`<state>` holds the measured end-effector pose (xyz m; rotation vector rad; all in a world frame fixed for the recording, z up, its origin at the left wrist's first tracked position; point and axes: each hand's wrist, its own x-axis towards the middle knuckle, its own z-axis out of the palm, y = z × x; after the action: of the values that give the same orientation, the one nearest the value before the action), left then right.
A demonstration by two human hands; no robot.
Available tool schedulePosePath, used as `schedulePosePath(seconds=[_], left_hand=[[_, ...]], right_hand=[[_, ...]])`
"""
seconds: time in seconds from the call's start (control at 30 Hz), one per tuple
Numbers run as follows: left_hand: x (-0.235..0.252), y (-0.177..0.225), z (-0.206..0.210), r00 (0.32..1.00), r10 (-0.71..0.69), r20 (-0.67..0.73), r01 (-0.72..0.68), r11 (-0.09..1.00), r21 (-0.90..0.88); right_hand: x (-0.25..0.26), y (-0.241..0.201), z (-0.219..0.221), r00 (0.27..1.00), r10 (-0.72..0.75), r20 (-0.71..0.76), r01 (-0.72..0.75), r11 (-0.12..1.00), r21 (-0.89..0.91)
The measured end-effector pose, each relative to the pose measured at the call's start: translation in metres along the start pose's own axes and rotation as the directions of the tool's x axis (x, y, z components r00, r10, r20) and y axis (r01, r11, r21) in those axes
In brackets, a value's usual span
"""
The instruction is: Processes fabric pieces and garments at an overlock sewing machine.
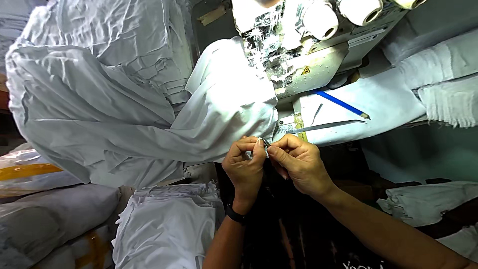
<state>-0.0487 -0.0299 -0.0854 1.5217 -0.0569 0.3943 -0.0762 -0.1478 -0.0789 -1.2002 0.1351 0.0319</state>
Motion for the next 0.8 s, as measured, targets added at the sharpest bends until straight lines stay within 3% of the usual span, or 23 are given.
schedulePosePath(seconds=[0.33, 0.43, 0.57, 0.67, 0.8], left_hand=[[0.0, -0.002, 0.0, 0.999, -0.035, 0.01, 0.035, 0.999, 0.003], [0.007, 0.004, -0.012, 0.977, -0.125, 0.171, 0.124, 0.992, 0.019], [0.023, 0.017, -0.027, 0.9, -0.303, 0.315, 0.305, 0.951, 0.044], [0.03, 0.022, -0.029, 0.861, -0.33, 0.386, 0.316, 0.943, 0.101], [0.035, 0.022, -0.031, 0.838, -0.294, 0.461, 0.284, 0.954, 0.092]], right_hand=[[0.001, 0.001, 0.001, 0.999, -0.028, -0.027, 0.028, 1.0, -0.002], [0.006, -0.009, -0.008, 0.998, -0.066, -0.013, 0.065, 0.997, -0.028], [0.024, -0.028, -0.036, 0.97, -0.027, 0.243, 0.082, 0.972, -0.221], [0.033, -0.038, -0.037, 0.932, -0.032, 0.361, 0.149, 0.942, -0.301], [0.035, -0.039, -0.023, 0.954, -0.06, 0.295, 0.15, 0.944, -0.295]])
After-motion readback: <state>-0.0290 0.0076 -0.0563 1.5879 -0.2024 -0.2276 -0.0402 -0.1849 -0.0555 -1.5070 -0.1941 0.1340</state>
